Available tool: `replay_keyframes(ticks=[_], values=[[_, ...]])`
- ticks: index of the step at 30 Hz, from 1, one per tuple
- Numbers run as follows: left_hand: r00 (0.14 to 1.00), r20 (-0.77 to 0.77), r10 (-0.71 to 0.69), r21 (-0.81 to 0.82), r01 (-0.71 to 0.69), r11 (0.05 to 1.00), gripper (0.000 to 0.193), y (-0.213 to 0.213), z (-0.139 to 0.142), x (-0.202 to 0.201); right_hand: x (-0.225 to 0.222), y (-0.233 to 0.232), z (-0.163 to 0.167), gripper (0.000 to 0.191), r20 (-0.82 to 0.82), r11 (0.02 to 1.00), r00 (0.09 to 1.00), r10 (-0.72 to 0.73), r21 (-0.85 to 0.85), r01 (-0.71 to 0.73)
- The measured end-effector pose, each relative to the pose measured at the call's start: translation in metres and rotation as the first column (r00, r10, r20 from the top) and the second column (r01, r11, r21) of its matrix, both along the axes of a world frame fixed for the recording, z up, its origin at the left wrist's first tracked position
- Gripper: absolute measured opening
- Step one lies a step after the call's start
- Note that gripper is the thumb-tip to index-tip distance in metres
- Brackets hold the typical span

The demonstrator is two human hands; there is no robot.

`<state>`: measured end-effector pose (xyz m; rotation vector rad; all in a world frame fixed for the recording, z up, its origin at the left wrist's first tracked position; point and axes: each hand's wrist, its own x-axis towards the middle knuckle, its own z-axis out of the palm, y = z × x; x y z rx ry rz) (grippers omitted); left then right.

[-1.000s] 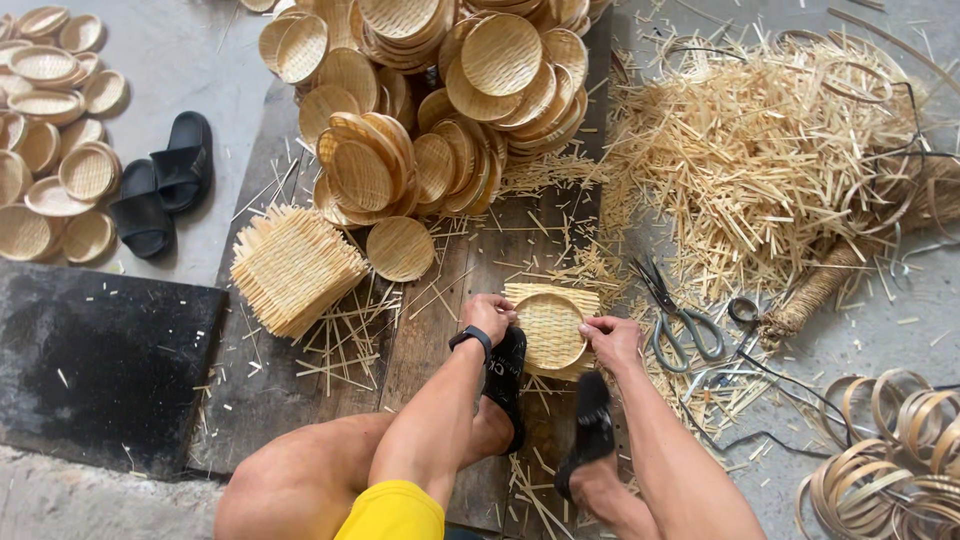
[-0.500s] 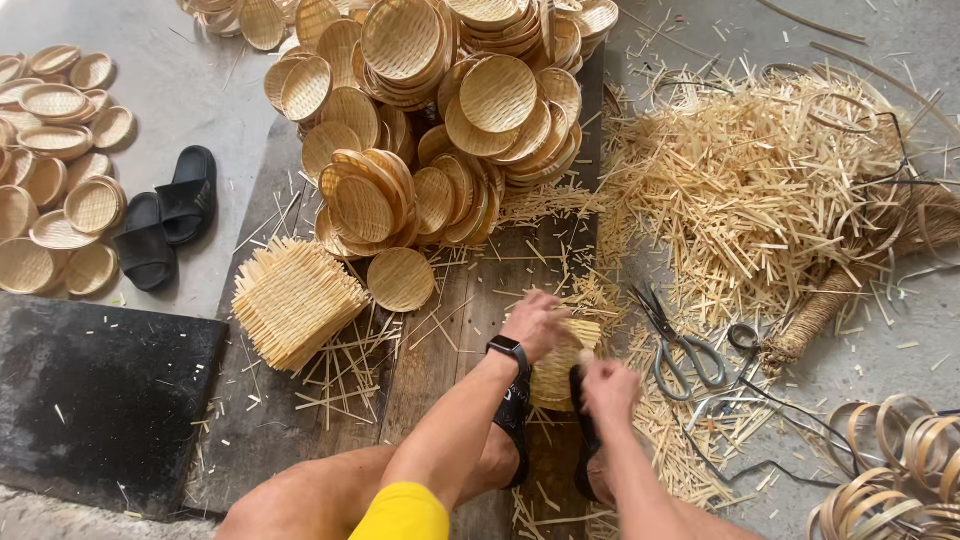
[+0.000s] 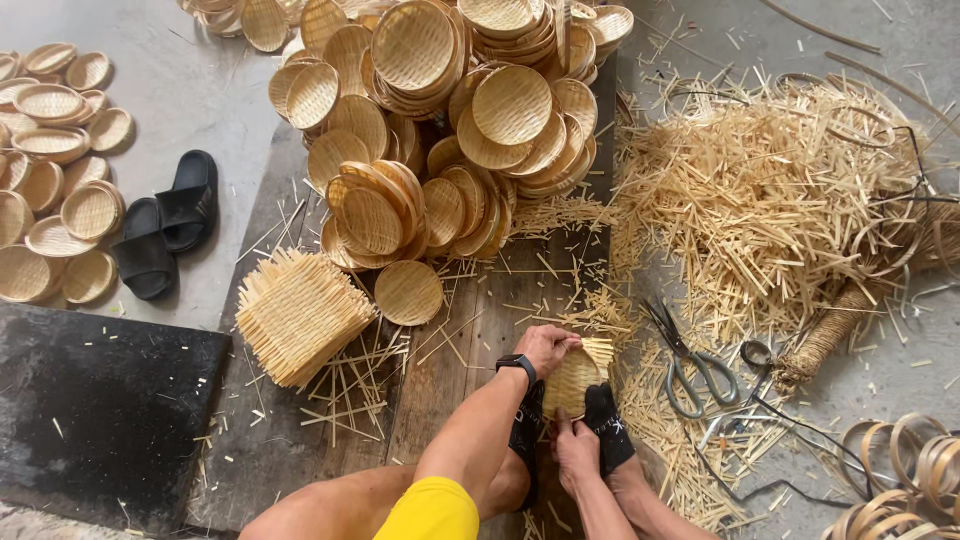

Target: The person sits on the floor assembling woven bamboo basket lids. They press a round woven bamboo disc into a bent bamboo rim, trim excess slivers with shears, tap the disc to seat it, and stack the finished baskets on a growing pile.

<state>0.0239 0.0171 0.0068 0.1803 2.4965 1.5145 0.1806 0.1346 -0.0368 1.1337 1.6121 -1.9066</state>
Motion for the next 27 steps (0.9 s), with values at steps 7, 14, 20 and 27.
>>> replay_keyframes(ticks=[7,14,20,27], values=[[0.968,0.248,0.051,-0.118,-0.022,0.993,0.026,0.001,0.021,-0.001,-0.038,0.054,0.034,0.023,-0.062,0.665,0.924,0.379,0.712,-0.225],[0.895,0.441,0.075,-0.220,0.027,0.975,0.036,0.004,0.016,-0.019,-0.108,0.080,0.003,0.032,-0.070,0.831,0.971,0.228,0.534,-0.157],[0.875,0.482,0.038,-0.026,-0.029,0.999,0.038,0.005,0.004,-0.023,-0.104,0.083,0.006,0.035,-0.162,0.899,0.954,0.251,0.404,-0.168],[0.954,0.264,-0.142,0.083,0.125,0.989,0.040,-0.002,0.029,-0.013,-0.144,0.155,0.142,0.040,0.126,0.540,0.753,0.646,0.621,-0.568]])
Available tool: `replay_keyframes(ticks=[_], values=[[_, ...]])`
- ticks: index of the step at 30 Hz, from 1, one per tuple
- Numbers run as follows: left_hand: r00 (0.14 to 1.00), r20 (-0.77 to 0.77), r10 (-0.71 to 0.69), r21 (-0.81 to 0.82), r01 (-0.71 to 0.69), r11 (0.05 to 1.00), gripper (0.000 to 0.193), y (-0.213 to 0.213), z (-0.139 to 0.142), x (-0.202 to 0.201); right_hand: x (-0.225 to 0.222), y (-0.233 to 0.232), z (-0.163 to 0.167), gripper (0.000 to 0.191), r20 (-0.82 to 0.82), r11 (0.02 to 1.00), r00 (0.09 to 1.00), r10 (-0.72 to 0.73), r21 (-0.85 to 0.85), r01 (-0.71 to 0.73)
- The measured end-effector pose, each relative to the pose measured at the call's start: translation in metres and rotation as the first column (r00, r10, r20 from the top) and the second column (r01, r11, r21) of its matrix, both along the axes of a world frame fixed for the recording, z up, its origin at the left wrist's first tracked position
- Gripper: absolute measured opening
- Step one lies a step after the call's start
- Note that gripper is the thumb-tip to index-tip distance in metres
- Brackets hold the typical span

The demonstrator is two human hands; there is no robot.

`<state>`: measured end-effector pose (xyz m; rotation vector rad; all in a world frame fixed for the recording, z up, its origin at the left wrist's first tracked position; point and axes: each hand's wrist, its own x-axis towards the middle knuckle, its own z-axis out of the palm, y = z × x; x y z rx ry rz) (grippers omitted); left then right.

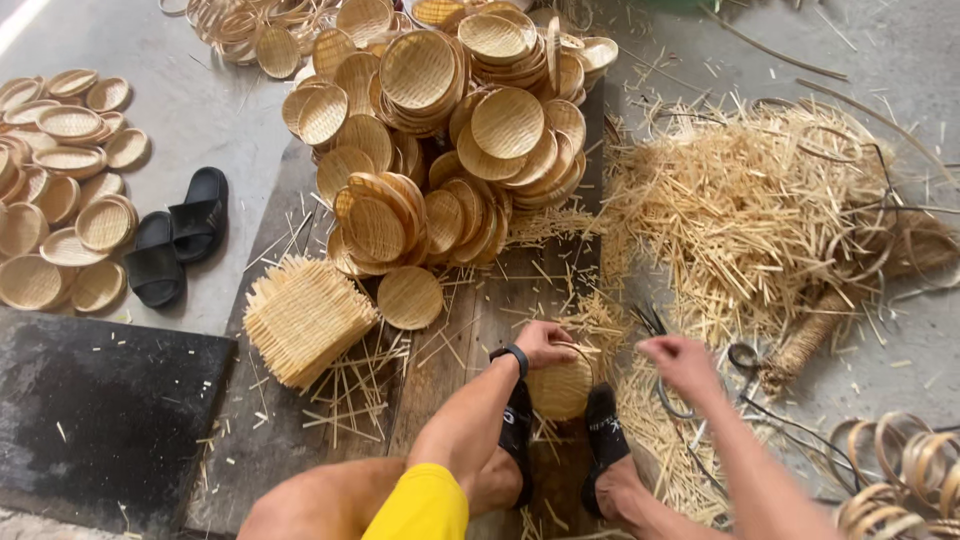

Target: The person sits on the floor assembling woven bamboo basket lids. They press a round woven bamboo disc into a bent bamboo rim, trim excess slivers with shears, tap the disc to seat it, and stack the finished baskets on a growing pile.

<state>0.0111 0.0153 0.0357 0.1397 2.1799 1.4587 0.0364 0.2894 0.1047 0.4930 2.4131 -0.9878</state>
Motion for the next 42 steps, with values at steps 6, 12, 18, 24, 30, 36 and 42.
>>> replay_keyframes(ticks=[6,12,18,24,30,36,42], values=[[0.808,-0.575,-0.127,-0.241,-0.019,0.970,0.014,0.022,0.013,0.051,-0.012,0.109,0.076,0.041,0.179,0.592,0.781,0.599,0.558,-0.582],[0.670,-0.570,-0.475,-0.558,0.109,0.823,0.022,0.007,-0.004,0.128,0.030,0.116,-0.049,0.040,0.237,0.893,0.931,0.279,0.292,-0.342],[0.808,-0.577,-0.120,-0.440,-0.184,0.879,0.095,0.030,0.021,0.101,0.036,0.105,-0.133,0.073,-0.227,0.827,0.917,0.327,0.539,-0.161],[0.881,-0.470,-0.059,-0.371,-0.136,0.919,0.070,0.047,0.013,0.087,0.019,0.108,-0.154,0.057,0.276,0.948,0.957,0.087,0.272,-0.164],[0.802,-0.596,-0.044,-0.304,-0.175,0.936,0.059,0.050,-0.015,0.062,0.043,0.114,-0.166,0.056,0.215,0.975,0.975,0.057,-0.222,-0.008],[0.704,-0.585,-0.402,-0.427,0.153,0.891,0.062,0.030,0.014,0.042,0.077,0.094,-0.125,0.069,0.185,0.950,0.952,0.243,0.154,-0.272],[0.872,-0.452,0.190,-0.253,-0.329,0.910,0.073,0.056,0.017,0.075,0.046,0.059,-0.116,0.069,0.137,0.788,0.871,0.471,0.379,-0.486]])
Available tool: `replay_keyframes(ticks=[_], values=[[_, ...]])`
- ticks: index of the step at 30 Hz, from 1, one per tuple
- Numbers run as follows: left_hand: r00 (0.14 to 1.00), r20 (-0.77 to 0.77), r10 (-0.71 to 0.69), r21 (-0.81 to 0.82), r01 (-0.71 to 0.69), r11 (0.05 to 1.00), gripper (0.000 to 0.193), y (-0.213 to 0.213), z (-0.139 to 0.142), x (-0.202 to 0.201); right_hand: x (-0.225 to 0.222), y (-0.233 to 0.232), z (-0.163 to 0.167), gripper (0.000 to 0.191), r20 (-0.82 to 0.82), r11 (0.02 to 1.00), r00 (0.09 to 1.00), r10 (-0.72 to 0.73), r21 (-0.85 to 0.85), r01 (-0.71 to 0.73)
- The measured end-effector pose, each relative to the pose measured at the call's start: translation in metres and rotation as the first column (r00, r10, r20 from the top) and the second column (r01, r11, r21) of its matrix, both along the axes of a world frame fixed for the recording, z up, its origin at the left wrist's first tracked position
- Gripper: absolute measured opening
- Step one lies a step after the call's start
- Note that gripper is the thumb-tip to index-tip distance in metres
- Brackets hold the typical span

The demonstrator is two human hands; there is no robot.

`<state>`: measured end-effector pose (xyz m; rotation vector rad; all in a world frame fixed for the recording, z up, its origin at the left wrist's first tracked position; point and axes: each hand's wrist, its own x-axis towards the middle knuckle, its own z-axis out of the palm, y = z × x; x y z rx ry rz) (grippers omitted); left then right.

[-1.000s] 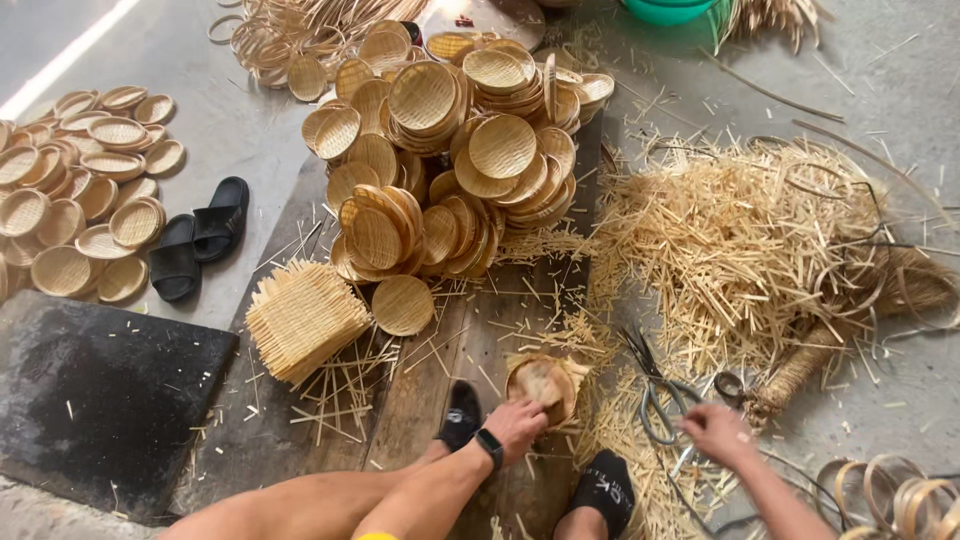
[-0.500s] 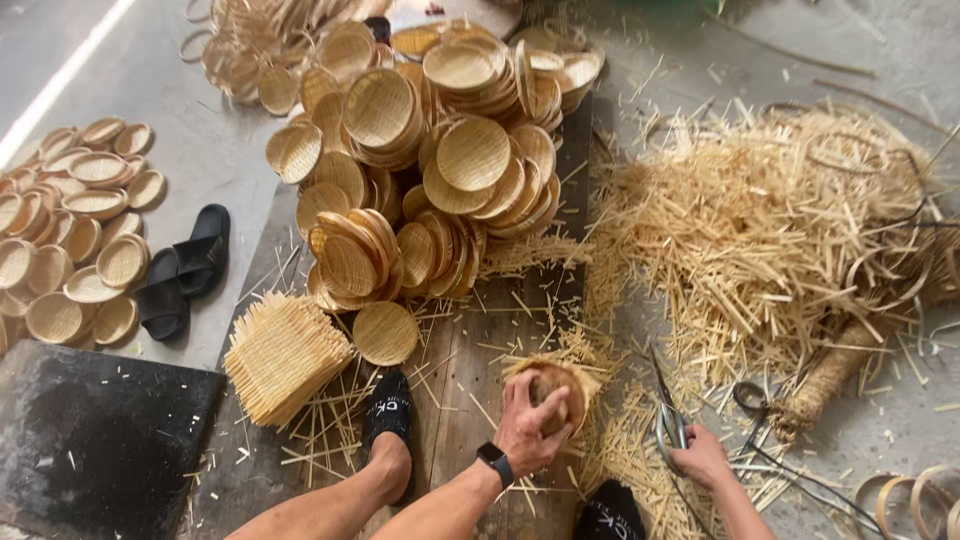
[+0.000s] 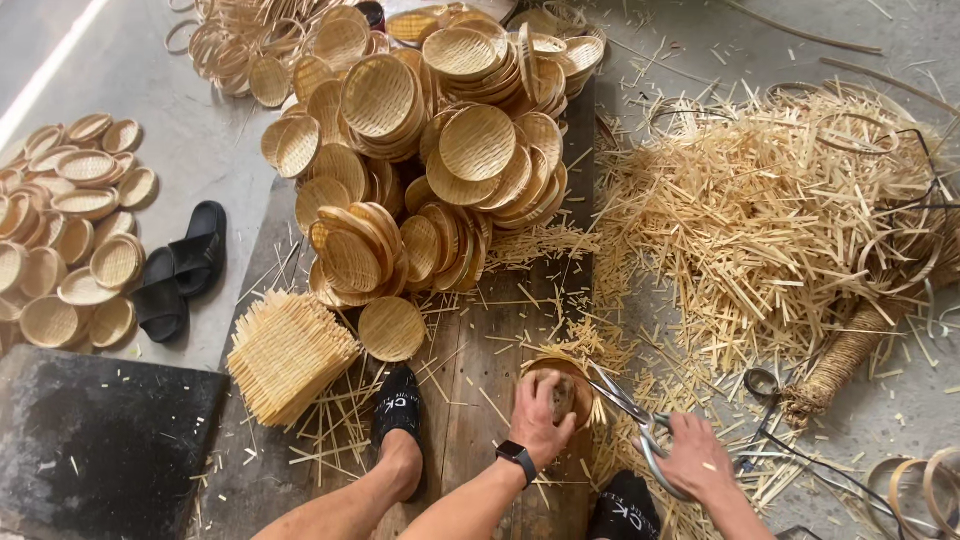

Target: The person sits on the floor assembling woven bamboo basket lids. They press a round woven bamboo disc into a bent bamboo rim, trim excess slivers with shears, tap the disc to seat it, and stack the finished baskets on a growing pile.

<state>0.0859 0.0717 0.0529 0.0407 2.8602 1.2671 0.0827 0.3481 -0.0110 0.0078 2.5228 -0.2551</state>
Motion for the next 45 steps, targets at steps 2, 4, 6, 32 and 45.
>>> replay_keyframes(ticks=[2,4,6,32,45], values=[[0.995,-0.050,-0.086,-0.041,0.084,0.996,0.072,0.003,-0.010,0.001,-0.008,-0.001,-0.011,0.055,-0.072,0.992,0.993,0.091,0.089,-0.084],[0.996,-0.007,-0.091,-0.007,0.091,0.996,0.072,0.002,-0.018,0.006,-0.011,0.003,-0.023,0.035,-0.116,0.969,0.977,0.180,0.193,-0.155],[0.995,0.094,-0.026,0.108,0.016,0.994,0.070,0.001,-0.023,0.006,-0.012,0.012,-0.031,0.020,-0.244,0.954,0.932,0.269,0.197,-0.224],[0.959,0.283,0.001,-0.133,0.038,0.990,0.080,0.005,-0.007,-0.002,-0.028,-0.004,-0.035,0.033,-0.271,0.935,0.903,0.333,0.218,-0.279],[0.991,0.096,-0.089,-0.109,0.099,0.989,0.061,0.005,-0.004,-0.001,-0.036,-0.016,-0.043,0.038,-0.396,0.920,0.835,0.382,0.249,-0.303]])
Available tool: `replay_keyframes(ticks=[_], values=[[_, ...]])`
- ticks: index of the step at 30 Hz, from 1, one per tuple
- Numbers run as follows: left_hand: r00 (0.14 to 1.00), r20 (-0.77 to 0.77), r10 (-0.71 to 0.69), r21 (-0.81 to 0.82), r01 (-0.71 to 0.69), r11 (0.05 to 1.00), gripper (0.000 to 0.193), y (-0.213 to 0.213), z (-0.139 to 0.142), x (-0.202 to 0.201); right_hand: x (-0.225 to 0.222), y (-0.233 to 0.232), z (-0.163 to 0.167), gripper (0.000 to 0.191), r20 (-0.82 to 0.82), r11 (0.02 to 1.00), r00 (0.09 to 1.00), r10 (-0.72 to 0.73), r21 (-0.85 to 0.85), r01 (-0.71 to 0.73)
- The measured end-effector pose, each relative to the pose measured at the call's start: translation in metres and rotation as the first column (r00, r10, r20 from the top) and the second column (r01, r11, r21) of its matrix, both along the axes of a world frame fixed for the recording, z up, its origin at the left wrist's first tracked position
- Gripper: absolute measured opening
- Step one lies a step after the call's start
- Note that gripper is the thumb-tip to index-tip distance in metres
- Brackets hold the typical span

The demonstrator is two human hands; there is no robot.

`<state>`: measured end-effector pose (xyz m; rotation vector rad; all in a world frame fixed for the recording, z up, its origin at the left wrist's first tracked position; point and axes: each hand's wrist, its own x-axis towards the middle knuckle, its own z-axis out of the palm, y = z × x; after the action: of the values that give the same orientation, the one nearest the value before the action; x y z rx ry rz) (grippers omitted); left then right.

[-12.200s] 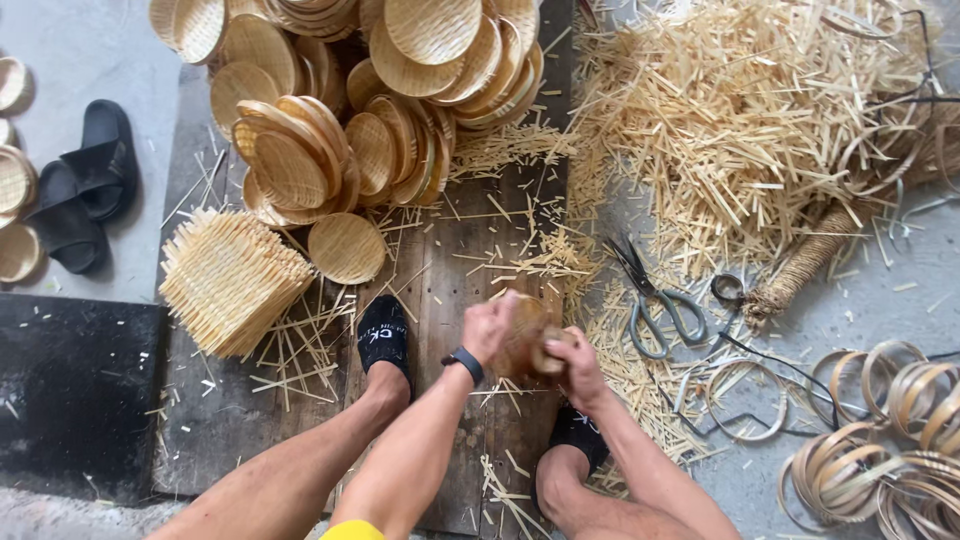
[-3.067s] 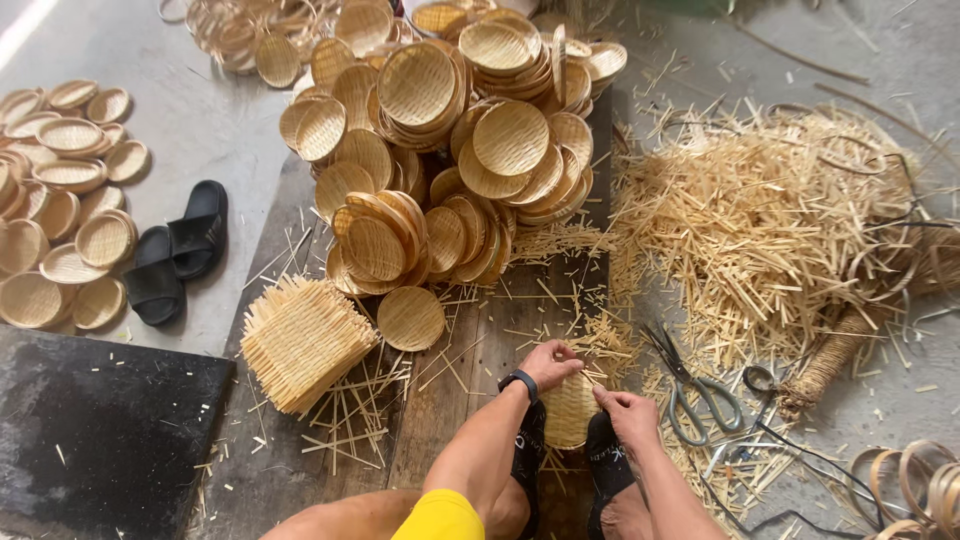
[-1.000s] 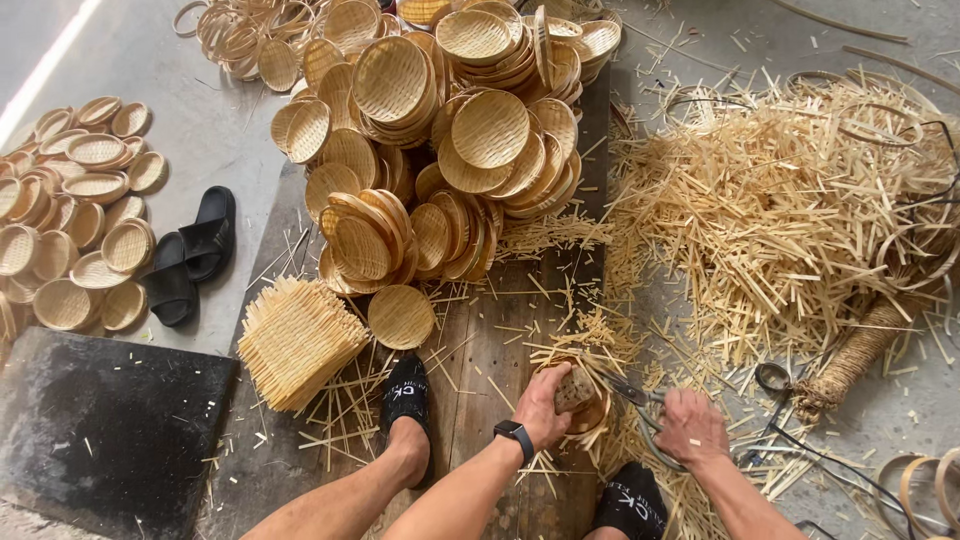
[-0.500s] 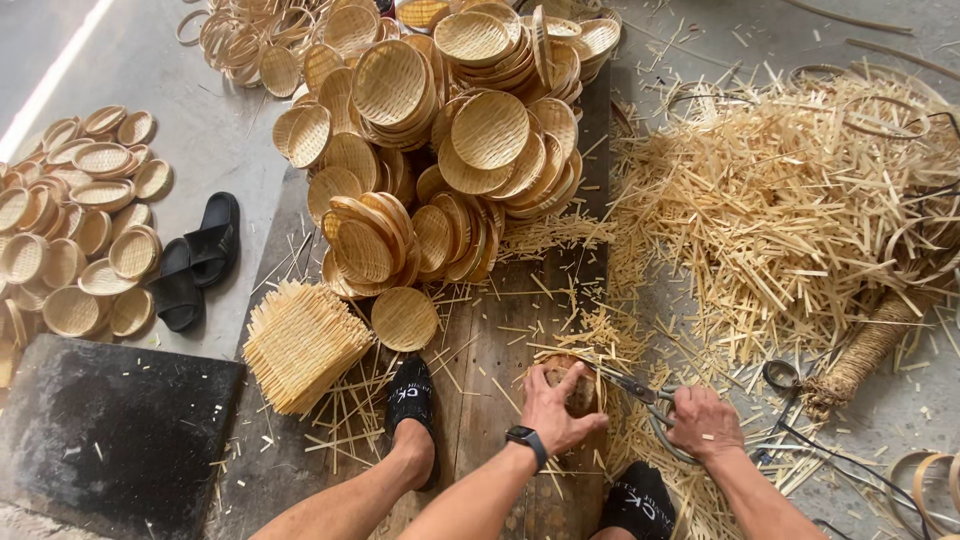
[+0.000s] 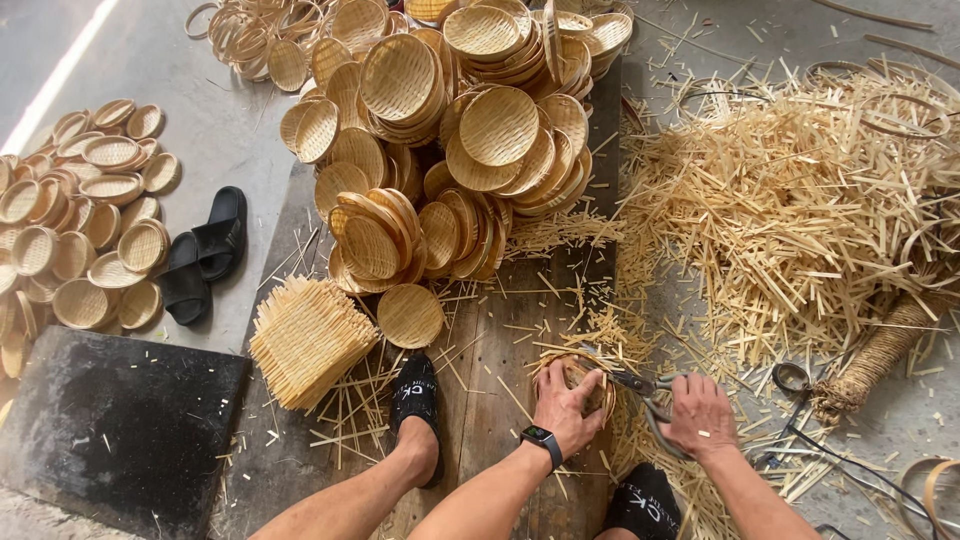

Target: The person sits on the floor assembling woven bamboo basket lids. They press a round woven bamboo disc into a bent bamboo rim, trim excess slivers with shears, tap the disc to seat it, and stack the finished baskets on a growing pile.

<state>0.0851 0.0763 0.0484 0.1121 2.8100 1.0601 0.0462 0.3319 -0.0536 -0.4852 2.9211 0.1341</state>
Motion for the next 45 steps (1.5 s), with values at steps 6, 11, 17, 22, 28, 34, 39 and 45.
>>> replay_keyframes(ticks=[6,11,17,22,28,34,39,45], values=[[0.989,-0.014,-0.149,-0.063,0.148,0.987,0.049,-0.011,-0.012,-0.011,-0.002,0.004,-0.004,0.014,0.070,0.998,0.996,-0.062,0.034,0.060],[0.974,0.058,-0.218,-0.024,0.219,0.975,0.066,-0.018,-0.018,-0.013,-0.003,0.012,0.006,0.029,0.136,0.999,0.990,-0.035,0.013,0.033],[0.901,0.113,-0.419,-0.127,0.431,0.893,0.070,-0.024,0.009,-0.022,-0.003,-0.006,0.010,0.043,0.065,0.999,0.997,-0.050,-0.014,0.051],[0.946,0.309,0.096,0.051,-0.117,0.992,0.095,-0.013,0.014,-0.004,-0.001,0.015,-0.001,0.029,0.244,0.994,0.968,-0.062,0.103,0.037],[1.000,0.016,-0.003,0.034,0.002,0.999,0.083,-0.008,-0.024,0.008,-0.001,0.004,-0.019,0.029,0.059,0.997,0.995,-0.076,-0.027,0.078],[0.995,0.101,0.002,0.087,-0.011,0.996,0.087,-0.021,-0.026,0.003,-0.002,0.005,-0.012,0.038,0.231,0.996,0.969,-0.092,0.024,0.089],[0.987,0.116,-0.112,0.096,0.101,0.990,0.087,-0.025,-0.016,-0.003,-0.001,-0.004,-0.008,0.035,0.124,0.995,0.988,-0.095,0.029,0.093],[0.984,0.051,-0.170,-0.021,0.171,0.985,0.085,-0.031,-0.013,-0.010,0.002,0.010,0.010,0.037,0.215,0.995,0.972,-0.095,-0.007,0.099]])
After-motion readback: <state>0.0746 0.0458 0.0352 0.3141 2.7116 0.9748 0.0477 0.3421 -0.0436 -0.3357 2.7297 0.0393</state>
